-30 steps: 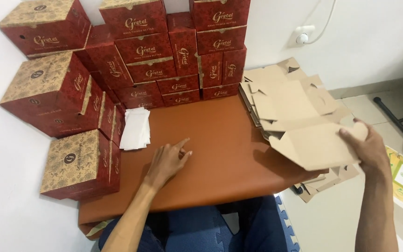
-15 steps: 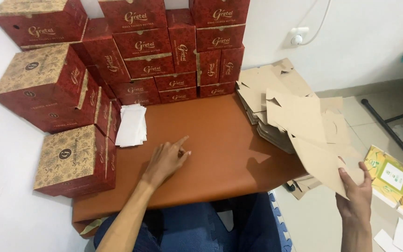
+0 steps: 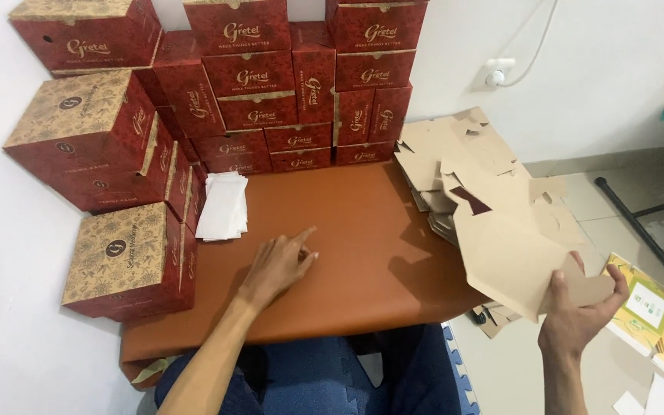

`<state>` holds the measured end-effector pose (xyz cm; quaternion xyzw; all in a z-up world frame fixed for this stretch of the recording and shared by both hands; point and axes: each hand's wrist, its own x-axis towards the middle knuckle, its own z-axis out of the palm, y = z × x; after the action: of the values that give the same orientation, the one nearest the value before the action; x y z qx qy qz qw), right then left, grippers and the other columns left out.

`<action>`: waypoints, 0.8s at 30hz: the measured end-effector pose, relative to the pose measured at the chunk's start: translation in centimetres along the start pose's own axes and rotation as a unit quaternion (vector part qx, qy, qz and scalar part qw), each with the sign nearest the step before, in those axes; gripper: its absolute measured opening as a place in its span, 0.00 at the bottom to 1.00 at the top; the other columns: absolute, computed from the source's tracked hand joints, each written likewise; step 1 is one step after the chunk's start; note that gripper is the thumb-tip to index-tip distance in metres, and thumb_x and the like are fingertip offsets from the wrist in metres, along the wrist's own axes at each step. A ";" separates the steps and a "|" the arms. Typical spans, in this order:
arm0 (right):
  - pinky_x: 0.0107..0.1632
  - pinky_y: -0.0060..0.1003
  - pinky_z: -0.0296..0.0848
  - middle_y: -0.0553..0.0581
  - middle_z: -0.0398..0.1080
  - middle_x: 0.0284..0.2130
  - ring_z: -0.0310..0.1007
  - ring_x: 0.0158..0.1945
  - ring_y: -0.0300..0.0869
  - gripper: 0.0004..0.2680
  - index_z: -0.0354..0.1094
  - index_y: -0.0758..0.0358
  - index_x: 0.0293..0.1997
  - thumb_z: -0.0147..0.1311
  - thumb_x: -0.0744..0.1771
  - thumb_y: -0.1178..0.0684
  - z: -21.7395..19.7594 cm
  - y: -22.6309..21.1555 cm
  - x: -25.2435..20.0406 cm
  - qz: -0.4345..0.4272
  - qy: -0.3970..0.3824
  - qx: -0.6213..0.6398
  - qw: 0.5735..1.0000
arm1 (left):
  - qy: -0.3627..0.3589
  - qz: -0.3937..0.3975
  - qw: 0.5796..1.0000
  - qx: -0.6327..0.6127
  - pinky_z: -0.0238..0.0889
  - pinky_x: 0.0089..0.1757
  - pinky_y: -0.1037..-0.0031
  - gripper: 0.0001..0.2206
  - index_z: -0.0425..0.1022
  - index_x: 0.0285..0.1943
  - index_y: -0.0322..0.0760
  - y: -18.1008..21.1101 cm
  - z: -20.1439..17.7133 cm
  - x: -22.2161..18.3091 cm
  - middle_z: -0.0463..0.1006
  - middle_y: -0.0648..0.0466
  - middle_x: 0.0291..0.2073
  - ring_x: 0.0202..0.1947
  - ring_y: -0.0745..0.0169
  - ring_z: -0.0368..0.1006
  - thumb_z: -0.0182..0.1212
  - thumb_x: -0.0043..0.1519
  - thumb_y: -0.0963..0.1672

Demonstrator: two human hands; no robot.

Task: The person is seen folding a flat cardboard cutout into a small box, carefully tucking in the flaps to secure the shape.

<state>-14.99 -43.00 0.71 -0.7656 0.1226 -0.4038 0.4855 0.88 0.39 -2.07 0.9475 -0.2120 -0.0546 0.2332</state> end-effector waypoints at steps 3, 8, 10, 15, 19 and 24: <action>0.65 0.78 0.66 0.76 0.49 0.60 0.54 0.67 0.72 0.24 0.43 0.70 0.71 0.55 0.69 0.72 0.8 3.6 1.6 -0.031 0.013 -0.096 0.995 | 0.002 -0.021 1.000 0.007 0.76 0.53 0.54 0.29 0.68 0.76 0.42 0.3 -0.2 -0.2 0.91 0.54 0.40 0.32 0.57 0.87 0.67 0.65 0.46; 0.67 0.59 0.73 0.75 0.51 0.63 0.61 0.68 0.68 0.23 0.41 0.59 0.74 0.49 0.72 0.66 2.0 0.4 2.6 0.105 -0.020 0.083 0.991 | 0.043 0.032 0.999 0.007 0.82 0.35 0.67 0.28 0.71 0.73 0.35 -0.9 0.7 -0.1 0.90 0.51 0.36 0.22 0.58 0.84 0.69 0.62 0.44; 0.68 0.54 0.75 0.76 0.51 0.67 0.63 0.69 0.67 0.23 0.40 0.55 0.76 0.48 0.73 0.61 1.7 -0.2 2.6 0.184 -0.017 0.153 0.971 | 0.048 0.044 0.998 0.012 0.81 0.31 0.69 0.28 0.71 0.73 0.34 -1.2 0.9 0.1 0.90 0.51 0.36 0.19 0.60 0.82 0.70 0.62 0.43; 0.73 0.57 0.65 0.80 0.52 0.75 0.55 0.77 0.65 0.24 0.33 0.57 0.76 0.39 0.70 0.66 1.9 -4.0 0.6 0.142 -0.079 0.175 0.971 | 0.038 -0.017 0.998 -0.048 0.75 0.38 0.58 0.22 0.73 0.71 0.35 0.8 -1.2 -1.2 0.88 0.47 0.32 0.27 0.47 0.83 0.57 0.69 0.47; 0.52 0.49 0.76 0.78 0.63 0.67 0.70 0.53 0.61 0.28 0.36 0.64 0.79 0.46 0.69 0.65 2.7 -4.3 -2.4 0.148 -0.100 0.136 0.974 | -0.087 -0.135 0.950 -0.269 0.80 0.40 0.70 0.34 0.60 0.80 0.38 2.1 -2.7 -0.6 0.85 0.41 0.54 0.35 0.56 0.87 0.30 0.71 0.58; 0.29 0.51 0.85 0.79 0.72 0.53 0.79 0.34 0.61 0.30 0.48 0.64 0.74 0.58 0.62 0.66 5.6 -2.6 -6.6 0.214 -0.181 0.106 0.954 | -0.088 -0.217 0.858 -0.458 0.84 0.41 0.63 0.49 0.33 0.86 0.39 1.0 -3.5 0.2 0.77 0.31 0.65 0.46 0.45 0.86 0.49 0.59 0.61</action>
<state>-15.59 -34.25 -1.50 -0.7259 0.1502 -0.1552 0.6530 1.36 0.96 1.53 0.7471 0.0281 -0.2775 0.6033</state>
